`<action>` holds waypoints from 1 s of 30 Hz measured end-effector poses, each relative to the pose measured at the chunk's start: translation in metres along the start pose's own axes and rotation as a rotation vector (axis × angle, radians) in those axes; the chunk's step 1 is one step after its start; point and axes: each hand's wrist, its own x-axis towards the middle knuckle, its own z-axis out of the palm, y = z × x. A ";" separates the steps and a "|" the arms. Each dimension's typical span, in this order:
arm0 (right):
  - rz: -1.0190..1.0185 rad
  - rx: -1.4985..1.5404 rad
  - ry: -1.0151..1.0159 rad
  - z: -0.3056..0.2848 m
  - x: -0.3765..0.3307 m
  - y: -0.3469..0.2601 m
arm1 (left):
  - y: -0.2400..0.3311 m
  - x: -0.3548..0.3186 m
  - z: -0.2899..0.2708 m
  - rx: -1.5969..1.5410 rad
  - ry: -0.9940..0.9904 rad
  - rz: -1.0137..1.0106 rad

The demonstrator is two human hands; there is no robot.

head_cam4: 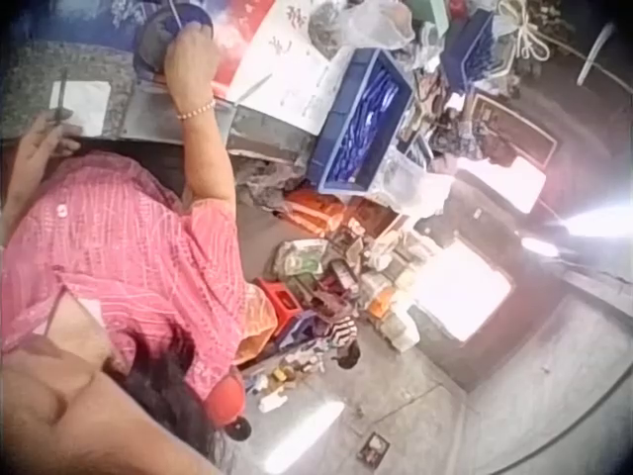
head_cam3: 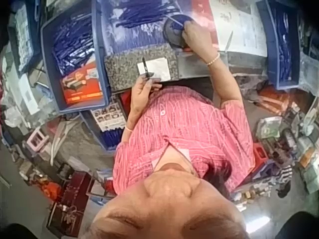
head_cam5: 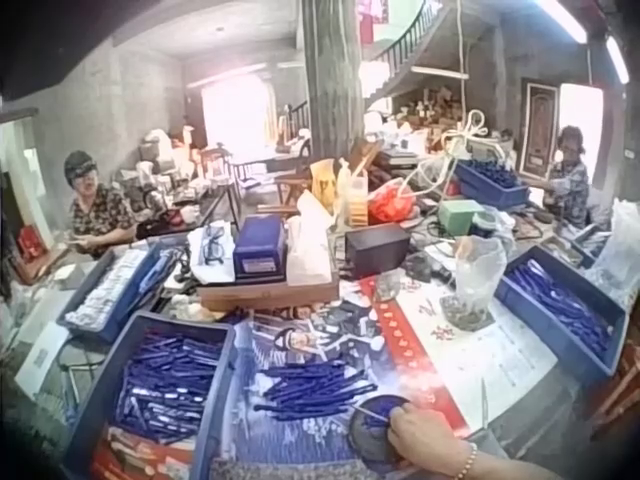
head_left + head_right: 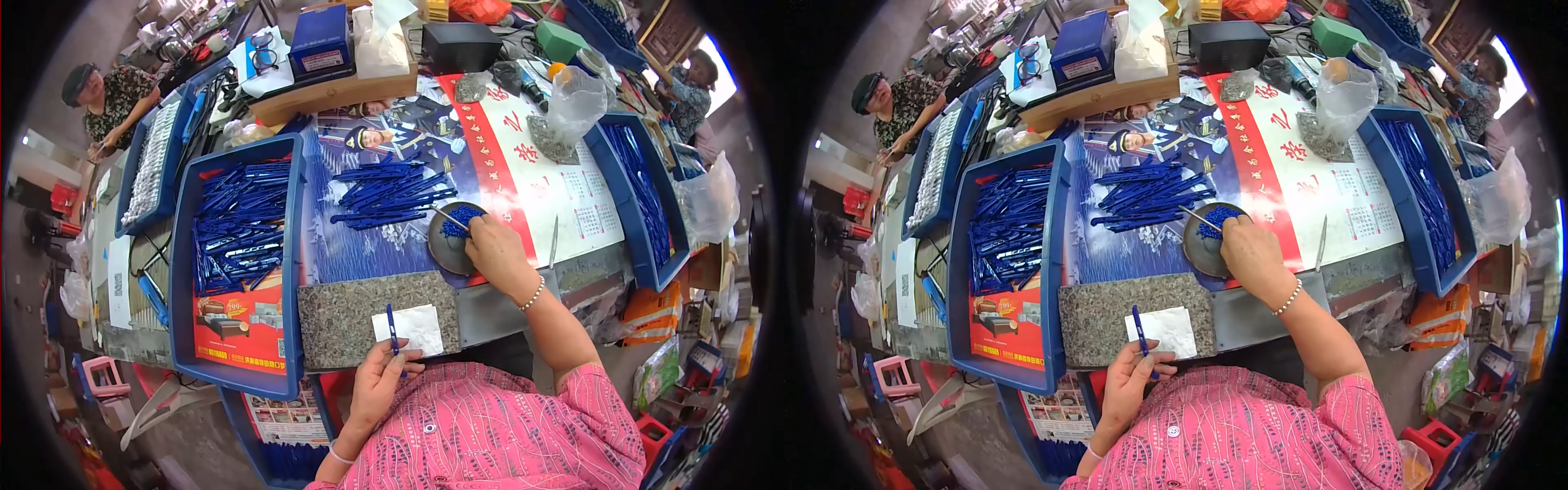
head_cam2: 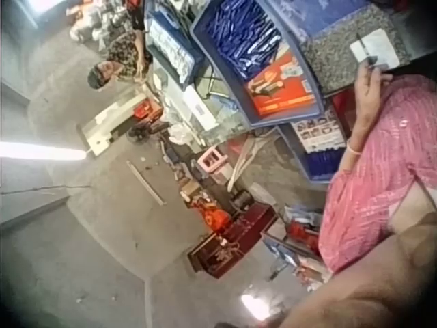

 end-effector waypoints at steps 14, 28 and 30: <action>-0.072 0.377 -0.054 -0.034 -0.007 -0.004 | 0.015 -0.015 0.004 -0.057 -0.031 0.010; 0.168 2.039 -0.354 -0.037 -0.044 -0.002 | 0.029 -0.003 0.025 -0.045 -0.165 -0.037; 0.151 2.084 -0.370 -0.035 -0.045 0.000 | 0.029 -0.002 0.027 -0.039 -0.169 -0.046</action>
